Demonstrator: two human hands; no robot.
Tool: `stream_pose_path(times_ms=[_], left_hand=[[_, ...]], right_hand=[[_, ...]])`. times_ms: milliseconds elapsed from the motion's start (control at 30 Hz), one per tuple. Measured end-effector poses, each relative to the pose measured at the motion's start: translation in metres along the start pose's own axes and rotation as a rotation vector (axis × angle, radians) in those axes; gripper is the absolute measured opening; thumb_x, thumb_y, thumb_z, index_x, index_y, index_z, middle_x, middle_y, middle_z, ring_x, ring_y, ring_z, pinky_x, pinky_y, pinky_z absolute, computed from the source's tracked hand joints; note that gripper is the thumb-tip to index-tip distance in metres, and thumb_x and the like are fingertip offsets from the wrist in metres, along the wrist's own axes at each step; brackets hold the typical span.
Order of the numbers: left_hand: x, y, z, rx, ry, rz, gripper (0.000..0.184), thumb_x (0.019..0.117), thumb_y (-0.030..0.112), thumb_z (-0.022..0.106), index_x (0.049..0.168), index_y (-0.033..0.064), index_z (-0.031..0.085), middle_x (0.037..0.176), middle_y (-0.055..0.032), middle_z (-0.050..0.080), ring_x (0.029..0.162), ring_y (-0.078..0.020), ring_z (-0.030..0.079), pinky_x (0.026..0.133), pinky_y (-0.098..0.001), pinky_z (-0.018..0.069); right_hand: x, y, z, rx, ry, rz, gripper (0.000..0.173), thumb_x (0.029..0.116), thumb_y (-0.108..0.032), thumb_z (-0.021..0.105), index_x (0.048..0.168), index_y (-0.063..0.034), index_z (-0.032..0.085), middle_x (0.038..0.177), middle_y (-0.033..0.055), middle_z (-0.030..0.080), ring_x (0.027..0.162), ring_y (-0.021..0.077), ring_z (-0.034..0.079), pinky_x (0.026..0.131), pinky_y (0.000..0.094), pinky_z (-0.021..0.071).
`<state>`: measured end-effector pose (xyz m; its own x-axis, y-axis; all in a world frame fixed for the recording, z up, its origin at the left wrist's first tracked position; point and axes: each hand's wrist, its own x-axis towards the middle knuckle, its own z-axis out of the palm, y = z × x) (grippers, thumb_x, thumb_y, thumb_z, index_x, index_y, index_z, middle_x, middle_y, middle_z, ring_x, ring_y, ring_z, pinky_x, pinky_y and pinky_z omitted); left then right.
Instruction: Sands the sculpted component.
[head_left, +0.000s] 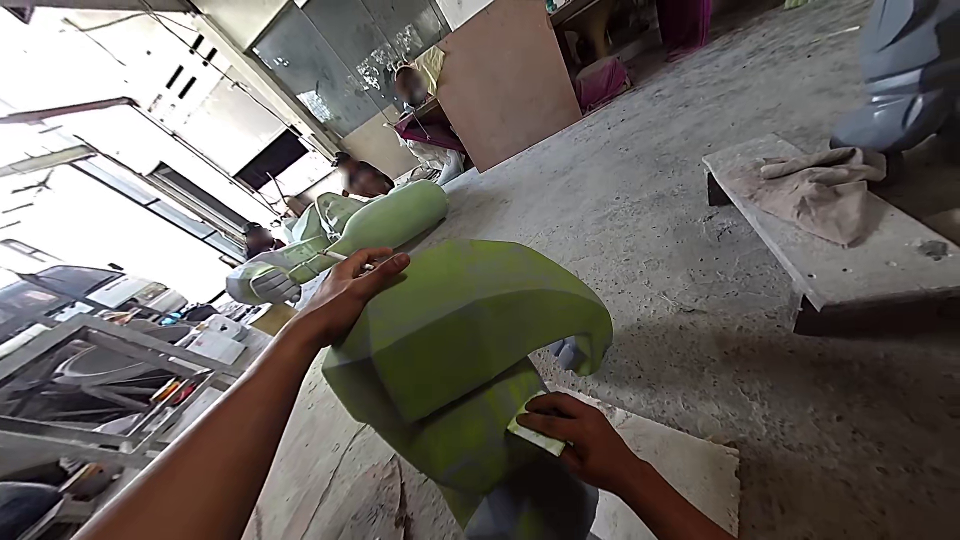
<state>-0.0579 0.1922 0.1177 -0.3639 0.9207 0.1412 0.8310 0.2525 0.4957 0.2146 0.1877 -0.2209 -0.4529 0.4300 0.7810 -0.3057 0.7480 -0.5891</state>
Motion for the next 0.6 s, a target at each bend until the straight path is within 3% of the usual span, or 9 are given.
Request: stream_pose_path(times_ms=[133, 300, 467, 600], left_hand=[[0.000, 0.000, -0.001, 0.008, 0.000, 0.025, 0.065, 0.0928, 0.072, 0.056, 0.139, 0.0261, 0.058, 0.118, -0.0109, 0.068, 0.101, -0.0275, 0.068, 0.083, -0.0558, 0.0543], [0.001, -0.003, 0.000, -0.004, 0.007, 0.045, 0.063, 0.0930, 0.071, 0.056, 0.138, 0.0269, 0.059, 0.116, -0.0093, 0.069, 0.098, -0.0260, 0.068, 0.082, -0.0541, 0.0549], [0.002, -0.005, 0.000, 0.032, 0.024, 0.031, 0.065, 0.0914, 0.075, 0.055, 0.137, 0.0289, 0.060, 0.119, -0.0081, 0.069, 0.102, -0.0263, 0.068, 0.085, -0.0574, 0.0539], [0.000, -0.003, 0.001, 0.013, 0.018, 0.013, 0.064, 0.0925, 0.072, 0.056, 0.138, 0.0271, 0.059, 0.116, -0.0090, 0.070, 0.098, -0.0256, 0.069, 0.083, -0.0551, 0.0555]], right_hand=[[0.002, 0.006, -0.004, 0.001, 0.086, -0.024, 0.032, 0.0986, -0.013, 0.058, 0.126, -0.0207, 0.073, 0.124, 0.0034, 0.070, 0.117, 0.0155, 0.066, 0.099, 0.0355, 0.0576], [0.034, 0.022, -0.002, -0.089, 0.253, -0.049, 0.032, 0.1001, -0.011, 0.061, 0.129, -0.0194, 0.072, 0.130, 0.0029, 0.070, 0.124, 0.0162, 0.065, 0.106, 0.0382, 0.0558], [0.047, 0.021, 0.012, -0.138, 0.219, -0.062, 0.033, 0.1000, -0.009, 0.061, 0.131, -0.0173, 0.071, 0.129, 0.0047, 0.070, 0.116, 0.0140, 0.069, 0.094, 0.0339, 0.0612], [0.041, 0.015, 0.002, -0.233, 0.086, -0.036, 0.042, 0.0980, -0.003, 0.057, 0.135, -0.0177, 0.069, 0.136, 0.0045, 0.068, 0.121, 0.0148, 0.067, 0.097, 0.0354, 0.0597]])
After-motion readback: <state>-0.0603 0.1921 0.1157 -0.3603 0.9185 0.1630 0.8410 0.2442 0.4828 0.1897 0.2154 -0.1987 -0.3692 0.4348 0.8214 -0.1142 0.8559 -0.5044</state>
